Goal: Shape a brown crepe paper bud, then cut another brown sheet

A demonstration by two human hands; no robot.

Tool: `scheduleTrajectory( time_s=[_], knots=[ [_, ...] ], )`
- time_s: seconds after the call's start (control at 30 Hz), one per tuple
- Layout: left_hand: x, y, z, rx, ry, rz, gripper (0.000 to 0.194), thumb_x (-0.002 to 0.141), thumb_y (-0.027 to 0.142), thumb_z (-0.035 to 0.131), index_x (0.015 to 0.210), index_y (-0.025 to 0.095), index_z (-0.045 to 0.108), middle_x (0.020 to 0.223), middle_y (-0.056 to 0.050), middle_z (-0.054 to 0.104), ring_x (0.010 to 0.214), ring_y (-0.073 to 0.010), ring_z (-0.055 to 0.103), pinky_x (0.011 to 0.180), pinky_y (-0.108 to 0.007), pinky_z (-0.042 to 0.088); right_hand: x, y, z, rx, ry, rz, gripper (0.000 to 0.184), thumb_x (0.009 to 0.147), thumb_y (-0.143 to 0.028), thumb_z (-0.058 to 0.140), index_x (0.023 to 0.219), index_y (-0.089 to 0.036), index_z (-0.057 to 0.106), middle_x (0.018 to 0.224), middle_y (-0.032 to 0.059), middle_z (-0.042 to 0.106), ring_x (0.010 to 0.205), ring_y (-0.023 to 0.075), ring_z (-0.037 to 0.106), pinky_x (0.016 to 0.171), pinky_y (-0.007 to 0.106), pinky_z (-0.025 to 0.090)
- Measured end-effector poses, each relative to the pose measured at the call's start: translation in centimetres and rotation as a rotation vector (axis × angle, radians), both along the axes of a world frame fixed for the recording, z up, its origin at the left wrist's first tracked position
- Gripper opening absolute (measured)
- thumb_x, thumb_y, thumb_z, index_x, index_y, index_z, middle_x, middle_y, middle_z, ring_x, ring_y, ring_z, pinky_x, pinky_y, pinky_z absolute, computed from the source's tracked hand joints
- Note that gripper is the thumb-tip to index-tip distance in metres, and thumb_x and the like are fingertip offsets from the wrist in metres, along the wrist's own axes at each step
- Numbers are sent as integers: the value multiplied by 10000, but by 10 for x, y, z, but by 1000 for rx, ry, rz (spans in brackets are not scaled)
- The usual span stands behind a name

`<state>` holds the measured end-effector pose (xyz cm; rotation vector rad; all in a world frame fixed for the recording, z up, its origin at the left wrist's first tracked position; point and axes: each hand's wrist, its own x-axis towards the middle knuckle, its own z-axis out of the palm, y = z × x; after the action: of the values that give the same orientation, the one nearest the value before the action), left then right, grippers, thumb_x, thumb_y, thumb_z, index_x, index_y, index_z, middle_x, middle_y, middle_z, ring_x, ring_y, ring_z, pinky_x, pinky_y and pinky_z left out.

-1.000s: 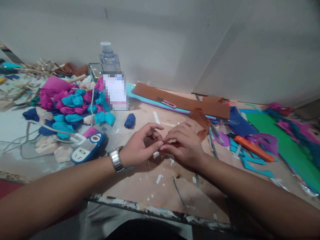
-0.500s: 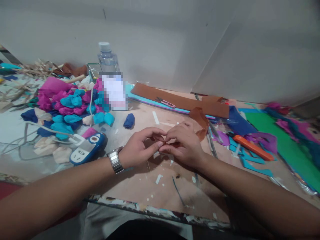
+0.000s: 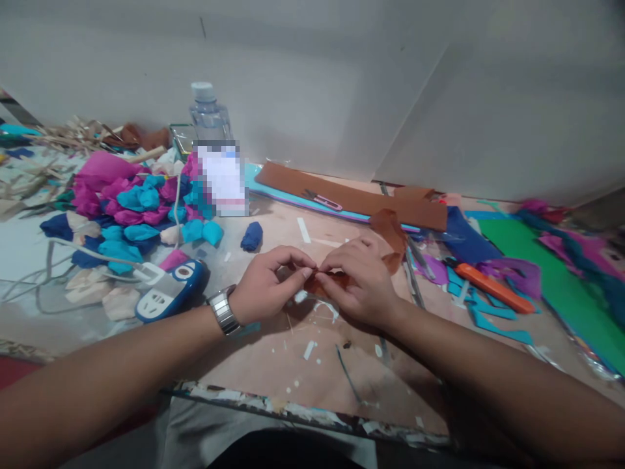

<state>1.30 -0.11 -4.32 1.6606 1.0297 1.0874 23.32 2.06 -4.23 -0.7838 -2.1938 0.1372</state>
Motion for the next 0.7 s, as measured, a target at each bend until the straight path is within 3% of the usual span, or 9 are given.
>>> scheduleTrajectory(
  time_s=[0.2, 0.47, 0.7],
  knots=[
    [1, 0, 2, 21, 31, 36, 162, 921, 291, 747, 1013, 160, 768, 1020, -92, 773, 876, -179, 720, 720, -271, 594, 0, 0, 0, -23, 3, -9, 98, 994, -299, 689, 923, -242, 652, 879, -6, 752, 858, 198, 666, 953, 452, 367],
    [3, 2, 5, -146, -107, 18, 202, 942, 313, 715, 1038, 135, 715, 835, -38, 731, 618, -108, 641, 574, -230, 555, -1, -1, 2, -60, -30, -16, 77, 986, -318, 701, 985, -246, 674, 926, 4, 766, 894, 213, 675, 973, 466, 360],
    [3, 1, 3, -151, -106, -18, 190, 948, 316, 716, 1023, 142, 694, 804, -20, 709, 597, -93, 629, 570, -215, 548, -1, 0, 1, -8, -8, -7, 84, 976, -306, 720, 966, -242, 666, 896, 1, 762, 853, 206, 684, 957, 468, 367]
  ],
)
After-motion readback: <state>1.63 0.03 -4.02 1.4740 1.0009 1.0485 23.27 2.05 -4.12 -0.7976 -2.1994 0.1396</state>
